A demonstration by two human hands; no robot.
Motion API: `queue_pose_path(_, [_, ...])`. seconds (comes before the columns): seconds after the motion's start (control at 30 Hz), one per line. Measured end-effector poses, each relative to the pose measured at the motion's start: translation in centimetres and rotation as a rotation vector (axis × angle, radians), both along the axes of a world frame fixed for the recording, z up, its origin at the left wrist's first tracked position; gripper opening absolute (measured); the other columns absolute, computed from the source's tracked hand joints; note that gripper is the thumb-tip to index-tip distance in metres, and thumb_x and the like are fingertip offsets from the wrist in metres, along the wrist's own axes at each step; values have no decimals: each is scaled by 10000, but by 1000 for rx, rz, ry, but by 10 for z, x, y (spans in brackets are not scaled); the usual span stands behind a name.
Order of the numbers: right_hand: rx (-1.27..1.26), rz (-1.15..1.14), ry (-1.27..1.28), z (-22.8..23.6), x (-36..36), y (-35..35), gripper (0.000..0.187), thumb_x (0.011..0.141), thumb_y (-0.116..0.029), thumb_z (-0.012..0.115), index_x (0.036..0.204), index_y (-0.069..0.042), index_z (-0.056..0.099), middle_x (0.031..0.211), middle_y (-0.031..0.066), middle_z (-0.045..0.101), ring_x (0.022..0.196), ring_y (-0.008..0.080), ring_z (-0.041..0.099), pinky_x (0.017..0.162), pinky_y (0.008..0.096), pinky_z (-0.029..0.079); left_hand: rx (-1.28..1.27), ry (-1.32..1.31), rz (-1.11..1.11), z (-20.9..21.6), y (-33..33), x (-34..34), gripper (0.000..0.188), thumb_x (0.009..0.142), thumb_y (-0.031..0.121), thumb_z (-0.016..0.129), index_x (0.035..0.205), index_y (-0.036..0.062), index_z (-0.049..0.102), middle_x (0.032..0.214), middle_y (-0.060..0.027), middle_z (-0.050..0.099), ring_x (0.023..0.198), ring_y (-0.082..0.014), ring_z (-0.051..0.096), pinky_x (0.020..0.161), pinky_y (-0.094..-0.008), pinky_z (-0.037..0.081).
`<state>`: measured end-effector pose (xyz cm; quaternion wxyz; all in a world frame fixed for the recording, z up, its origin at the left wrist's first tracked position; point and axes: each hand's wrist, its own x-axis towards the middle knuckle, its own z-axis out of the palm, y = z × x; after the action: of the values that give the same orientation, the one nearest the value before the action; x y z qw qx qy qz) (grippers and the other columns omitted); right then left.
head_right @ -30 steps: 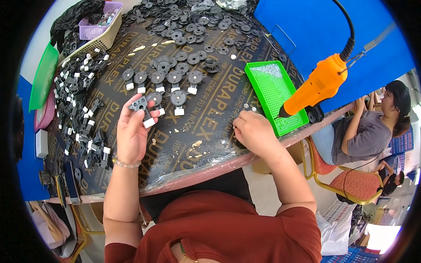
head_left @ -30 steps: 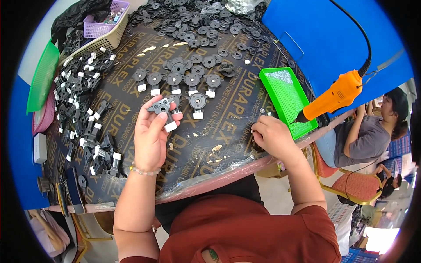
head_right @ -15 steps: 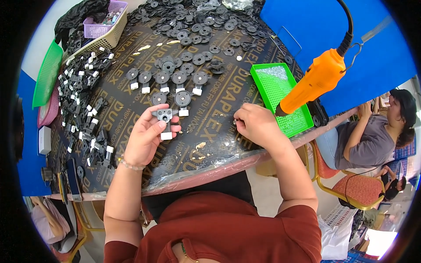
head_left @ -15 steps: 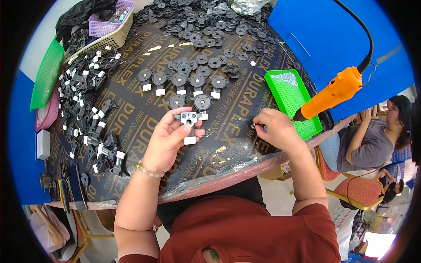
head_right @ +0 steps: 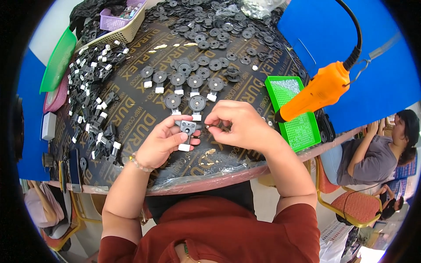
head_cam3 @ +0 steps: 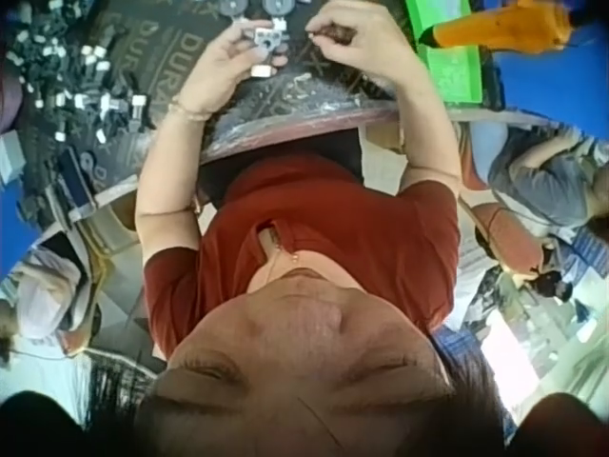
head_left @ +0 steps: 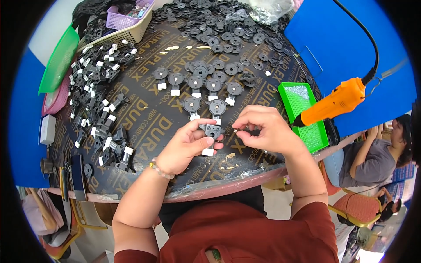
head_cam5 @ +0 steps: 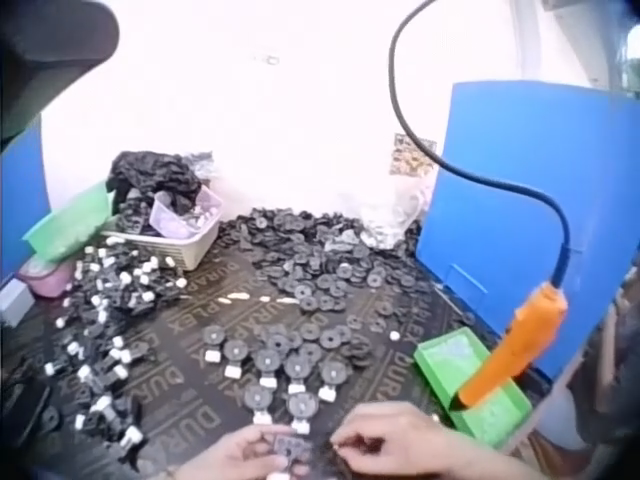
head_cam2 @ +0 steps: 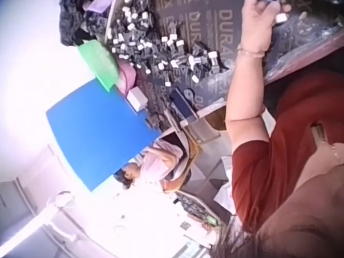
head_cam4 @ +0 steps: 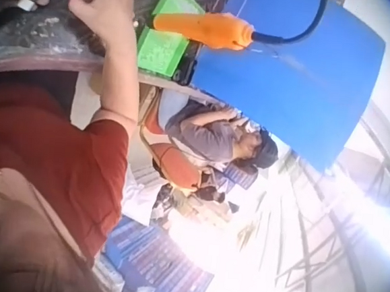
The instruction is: Assembling small plastic toy components by hand at a factory workbench.
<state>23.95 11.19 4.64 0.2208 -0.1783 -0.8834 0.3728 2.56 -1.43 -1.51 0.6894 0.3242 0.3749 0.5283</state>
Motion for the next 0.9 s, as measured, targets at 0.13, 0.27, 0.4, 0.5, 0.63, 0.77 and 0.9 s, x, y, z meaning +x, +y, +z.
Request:
queue_pose_path(0.13, [42,124,63,-3,-26,0,194,718,19,734,903,-26,697,849,70,671,750,208,661,614,306,522,-15,-45,-13,2,0,0,457,981,72,589,1404,13,428,1147,-130,662,1053,-208,668,905,-318,528])
queue_pose_path(0.27, [227,171,37,-7,-43,2,134,741,-66,736,867,-52,694,821,68,644,746,261,653,636,354,542,-24,-115,10,-2,-1,-2,462,974,58,586,1404,15,423,1137,-124,661,1047,-193,669,874,-302,544])
queue_pose_path(0.4, [264,175,-21,-5,-50,-2,135,729,-76,741,854,-55,696,817,65,641,749,265,653,644,363,544,-35,-175,65,-1,-1,-1,454,971,38,569,1401,9,425,1133,-121,655,1036,-192,670,877,-310,548])
queue_pose_path(0.5, [316,172,-42,-5,-52,-2,143,720,-86,751,849,-54,700,822,65,646,754,269,656,653,372,547,-66,-190,86,0,0,-2,442,968,27,555,1393,4,435,1134,-119,651,1029,-193,671,872,-310,556])
queue_pose_path(0.63, [333,180,-59,-6,-53,1,155,723,-94,758,865,-56,711,832,67,652,766,274,660,660,379,549,-39,-149,57,-1,1,-5,421,977,36,538,1388,15,447,1165,-107,632,1037,-184,655,892,-369,559])
queue_pose_path(0.77, [333,185,-77,-4,-53,1,145,734,-92,753,870,-56,715,837,68,654,770,277,662,665,380,550,-55,-156,73,0,2,-4,402,980,37,547,1372,12,464,1142,-115,649,992,-192,675,855,-354,575])
queue_pose_path(0.9, [331,186,-63,-4,-54,0,135,739,-90,749,865,-56,715,833,68,653,767,276,661,663,379,550,-38,-151,72,-3,2,-5,394,981,41,553,1364,12,470,1148,-117,648,985,-191,678,835,-340,581])
